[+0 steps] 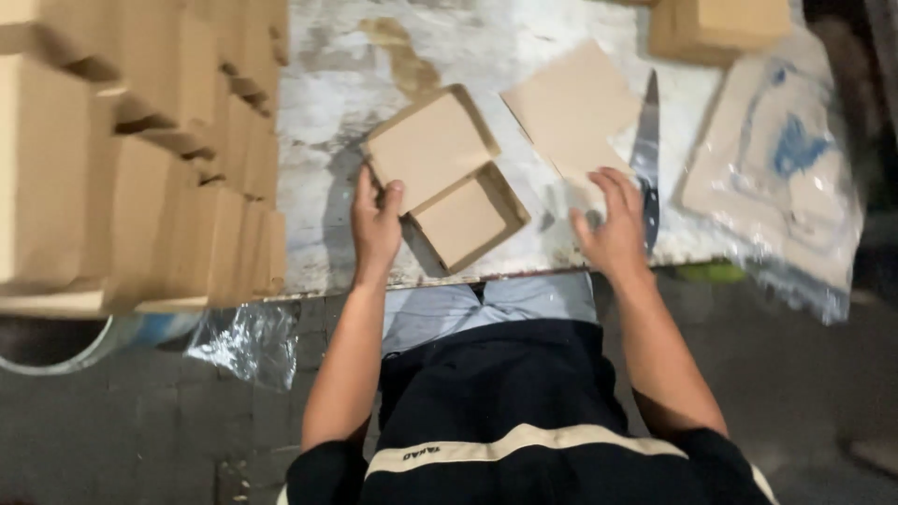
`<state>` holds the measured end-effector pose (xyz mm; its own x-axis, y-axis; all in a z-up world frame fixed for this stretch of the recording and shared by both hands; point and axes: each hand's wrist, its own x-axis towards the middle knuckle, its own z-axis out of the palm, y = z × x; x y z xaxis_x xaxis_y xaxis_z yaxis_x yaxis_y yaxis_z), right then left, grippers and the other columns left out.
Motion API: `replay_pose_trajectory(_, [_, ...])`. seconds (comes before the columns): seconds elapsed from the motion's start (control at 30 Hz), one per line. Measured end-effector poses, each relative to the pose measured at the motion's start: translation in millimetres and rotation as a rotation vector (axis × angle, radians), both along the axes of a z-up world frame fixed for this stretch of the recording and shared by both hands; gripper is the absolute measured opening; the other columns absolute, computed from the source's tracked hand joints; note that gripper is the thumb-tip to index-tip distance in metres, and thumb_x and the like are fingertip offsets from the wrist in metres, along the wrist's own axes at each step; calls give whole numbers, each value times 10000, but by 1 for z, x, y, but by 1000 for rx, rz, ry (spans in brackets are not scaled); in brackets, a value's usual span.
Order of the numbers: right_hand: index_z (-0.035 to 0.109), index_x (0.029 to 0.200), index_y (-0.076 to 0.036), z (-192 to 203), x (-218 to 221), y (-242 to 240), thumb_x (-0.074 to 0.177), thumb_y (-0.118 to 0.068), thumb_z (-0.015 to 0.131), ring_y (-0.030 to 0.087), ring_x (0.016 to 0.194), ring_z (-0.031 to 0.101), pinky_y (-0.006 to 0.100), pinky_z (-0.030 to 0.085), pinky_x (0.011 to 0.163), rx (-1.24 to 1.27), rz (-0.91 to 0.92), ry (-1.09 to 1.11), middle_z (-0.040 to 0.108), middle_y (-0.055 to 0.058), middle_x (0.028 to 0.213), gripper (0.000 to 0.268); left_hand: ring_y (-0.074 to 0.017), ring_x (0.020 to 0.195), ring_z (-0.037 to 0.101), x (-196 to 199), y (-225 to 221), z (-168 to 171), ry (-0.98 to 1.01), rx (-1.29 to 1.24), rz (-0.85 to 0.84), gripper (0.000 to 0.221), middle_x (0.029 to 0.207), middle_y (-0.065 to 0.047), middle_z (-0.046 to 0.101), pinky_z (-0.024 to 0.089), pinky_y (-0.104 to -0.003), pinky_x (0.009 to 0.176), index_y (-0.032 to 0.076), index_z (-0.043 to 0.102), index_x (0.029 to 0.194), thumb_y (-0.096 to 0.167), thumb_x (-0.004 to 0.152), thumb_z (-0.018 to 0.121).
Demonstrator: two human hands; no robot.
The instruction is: The person uses a knife to cut flat cardboard pieces, then folds and assembles them into small boxes. They place a paper liner inside each box and stack the finished boxes on the table.
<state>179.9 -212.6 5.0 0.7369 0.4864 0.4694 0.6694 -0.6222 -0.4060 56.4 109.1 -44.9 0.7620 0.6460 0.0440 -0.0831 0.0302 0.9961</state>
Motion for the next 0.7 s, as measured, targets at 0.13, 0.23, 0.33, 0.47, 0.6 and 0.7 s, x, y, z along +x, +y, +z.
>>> replay_pose_trajectory(0.13, [547, 1370, -29, -7, 26, -5, 862, -333, 774, 437, 1272, 490, 556, 411, 1003, -297, -112, 212, 481, 193, 1435, 635, -392, 1211, 579, 1, -11, 22, 43, 1, 37, 592, 1308, -316, 570, 534, -501, 944, 11, 330, 1500, 233, 1012, 581])
replay_pose_trajectory(0.23, [600, 1344, -112, -27, 42, -13, 861, -493, 730, 354, 1238, 554, 528, 450, 954, -390, -121, 181, 562, 97, 1390, 629, -383, 1274, 535, 6, -18, 43, 131, -37, 28, 623, 1388, -282, 527, 488, -484, 1010, 17, 363, 1496, 344, 1012, 580])
replay_pose_trajectory(0.33, [669, 1223, -221, -44, 57, -23, 876, -514, 724, 242, 1136, 594, 421, 434, 883, -377, -117, 82, 621, -38, 1270, 458, -368, 1297, 513, 20, -21, 26, 162, -28, 44, 601, 1391, -261, 532, 464, -468, 1048, 33, 405, 1479, 372, 1013, 576])
replay_pose_trajectory(0.47, [729, 1067, -220, -51, 69, -36, 867, -269, 782, 242, 973, 660, 362, 473, 798, -85, -126, 164, 696, -11, 1000, 212, -318, 1291, 515, 30, -31, -4, 204, 30, 22, 581, 1374, -216, 555, 457, -443, 1048, 54, 489, 1432, 435, 1009, 598])
replay_pose_trajectory(0.6, [691, 1080, -52, -18, 73, -55, 940, -77, 715, 140, 886, 599, 317, 496, 835, 620, 37, 602, 695, 88, 993, 144, -530, 1376, 303, 35, -41, 12, 121, 473, 256, 639, 1439, -428, 326, 267, -586, 1150, -132, 339, 1441, 271, 1026, 611])
replay_pose_trajectory(0.7, [645, 1007, -52, -51, 89, -86, 941, -68, 613, 77, 805, 569, 193, 457, 777, 1006, 112, 806, 615, 3, 876, 76, -371, 1351, 385, 38, -48, 59, -68, 775, 367, 647, 1442, -192, 352, 420, -406, 1076, -18, 378, 1460, 276, 971, 682])
